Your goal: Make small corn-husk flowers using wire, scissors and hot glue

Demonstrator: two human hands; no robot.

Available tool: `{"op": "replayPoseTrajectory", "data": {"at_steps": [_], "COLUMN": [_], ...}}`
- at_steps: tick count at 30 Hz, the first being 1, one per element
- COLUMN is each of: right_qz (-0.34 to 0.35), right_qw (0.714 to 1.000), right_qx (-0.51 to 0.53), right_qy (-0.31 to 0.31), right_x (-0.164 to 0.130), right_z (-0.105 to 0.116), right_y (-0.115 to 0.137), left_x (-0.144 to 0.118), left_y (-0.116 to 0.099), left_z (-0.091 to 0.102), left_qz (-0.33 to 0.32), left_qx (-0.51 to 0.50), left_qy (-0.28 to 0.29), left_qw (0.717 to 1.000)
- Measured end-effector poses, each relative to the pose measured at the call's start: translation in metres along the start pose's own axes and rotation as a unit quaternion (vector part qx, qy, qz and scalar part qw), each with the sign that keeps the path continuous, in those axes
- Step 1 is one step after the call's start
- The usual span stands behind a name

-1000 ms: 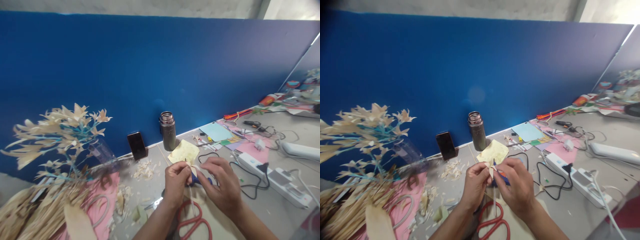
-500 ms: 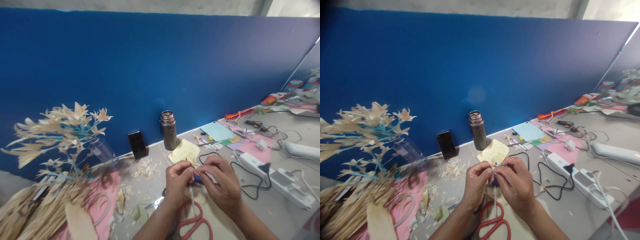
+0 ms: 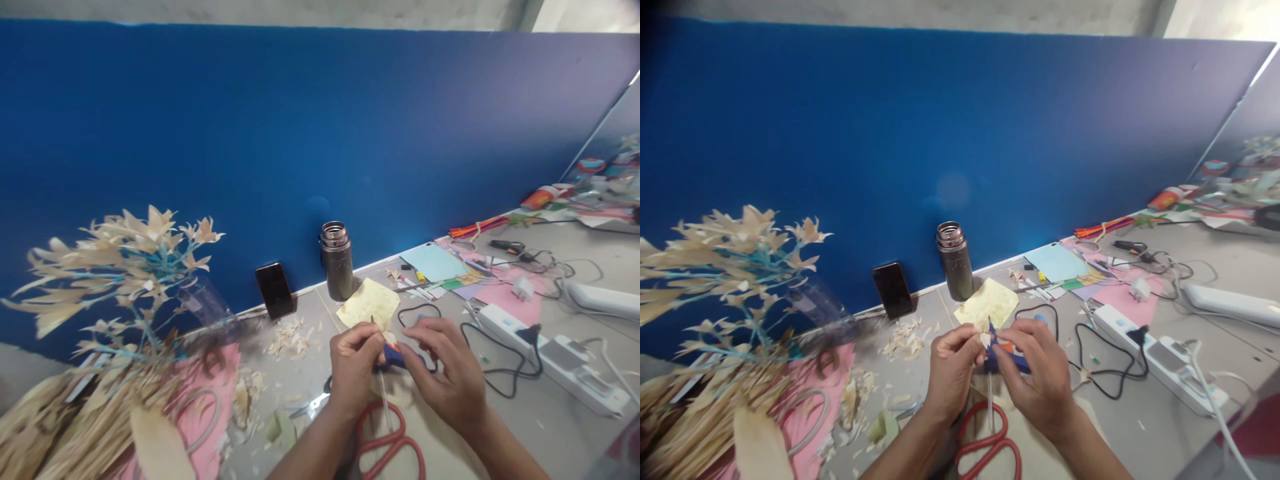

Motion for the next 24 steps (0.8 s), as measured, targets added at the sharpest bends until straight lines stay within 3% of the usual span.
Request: {"op": "replayPoseTrajectory", "data": {"at_steps": [14, 19, 24], "right_qz": [0.020, 0.021, 0.017], "right_qw": [0.999, 0.998, 0.998], "right_qx": [0.044, 0.052, 0.067], "right_qy": [0.007, 0.001, 0.004], "right_x": [-0.004, -0.004, -0.002], "right_z": [0.000, 0.002, 0.003], "right_y": [-0.002, -0.001, 0.000], "left_x": [-0.002, -0.001, -0.005], "left_y": [0.010, 0.020, 0.026], "left_z": [-0.002, -0.004, -0.009], "left_qz": [0.005, 0.069, 0.168], "left_qx": [-0.014, -0.103, -0.218], "left_qy": [0.043, 0.054, 0.006], "left_qw": [0.999, 0.991, 0.961]}}
Point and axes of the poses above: each hand's wrist, its own x-axis towards the middle knuckle, its own z-axis out of the back of the hand, y = z × x, the point moved 6 cm from there along x, towards the middle knuckle, and after that the axes turned 12 degrees about -x, right-handed, at the moved point
